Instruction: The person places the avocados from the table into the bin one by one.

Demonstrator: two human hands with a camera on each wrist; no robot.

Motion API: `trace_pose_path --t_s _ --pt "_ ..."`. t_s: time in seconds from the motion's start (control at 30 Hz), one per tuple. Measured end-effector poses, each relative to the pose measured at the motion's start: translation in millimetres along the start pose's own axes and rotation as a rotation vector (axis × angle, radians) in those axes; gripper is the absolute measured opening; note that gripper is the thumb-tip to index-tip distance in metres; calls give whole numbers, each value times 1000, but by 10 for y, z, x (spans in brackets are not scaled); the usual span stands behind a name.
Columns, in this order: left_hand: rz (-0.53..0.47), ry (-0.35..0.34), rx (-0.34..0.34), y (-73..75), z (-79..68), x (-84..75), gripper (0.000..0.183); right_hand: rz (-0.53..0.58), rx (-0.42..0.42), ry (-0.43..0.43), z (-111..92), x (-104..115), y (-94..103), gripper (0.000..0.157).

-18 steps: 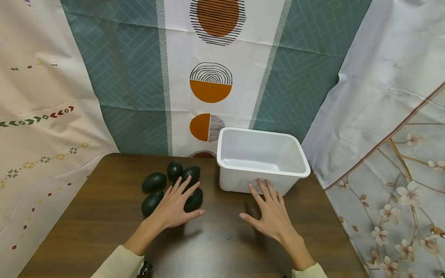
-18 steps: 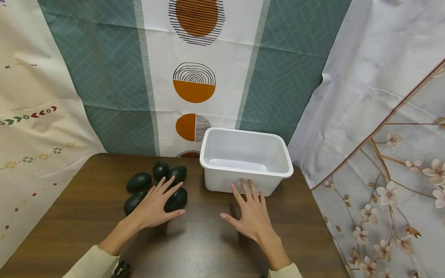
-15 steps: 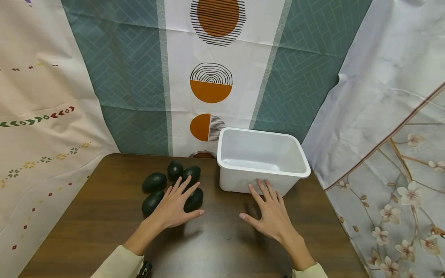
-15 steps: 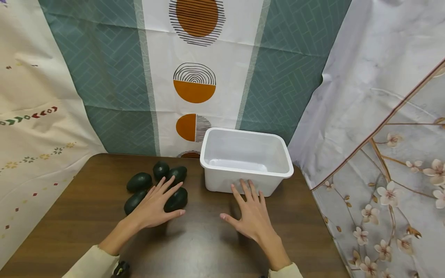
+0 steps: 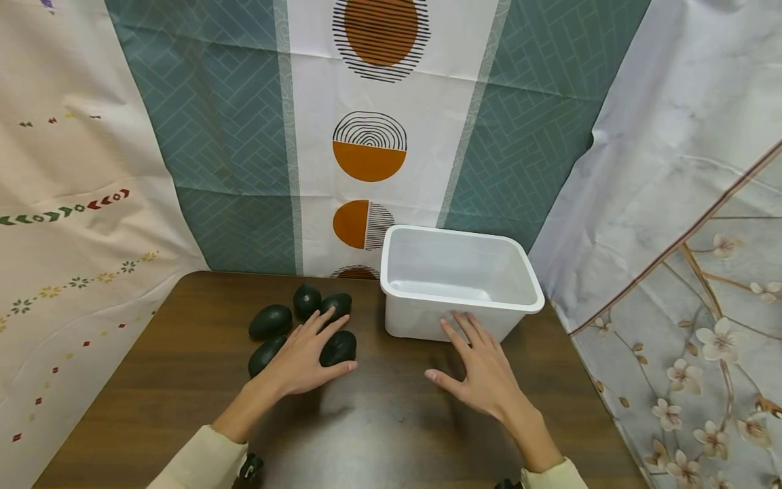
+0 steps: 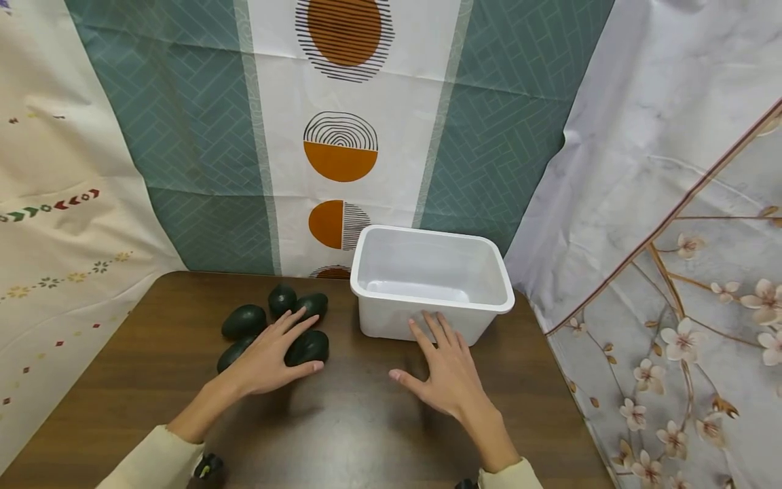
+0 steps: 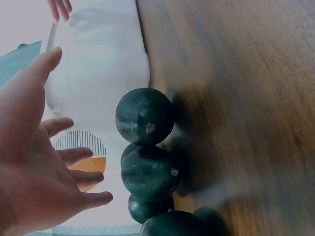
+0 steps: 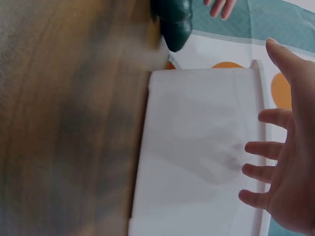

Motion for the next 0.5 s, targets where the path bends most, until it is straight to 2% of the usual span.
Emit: trace_pose_path --t_s 0.17,0.3,0.5 --pt "-36 7 -7 42 14 22 92 61 -24 18 12 -4 144 91" --pt "-58 7 -9 83 37 60 90 111 -35 0 5 -33 235 87" --pt "-152 34 14 157 45 166 90 150 -56 -27 -6 -112 370 81"
Point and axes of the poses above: each hand's wrist, its own z-axis towards the middle knuckle, its own y-axis out of the back of the hand, x = y × z, the point moved 9 cm from there along z, towards the middle knuckle, and after that the axes turned 1 degree about x, right-handed, at the moved point
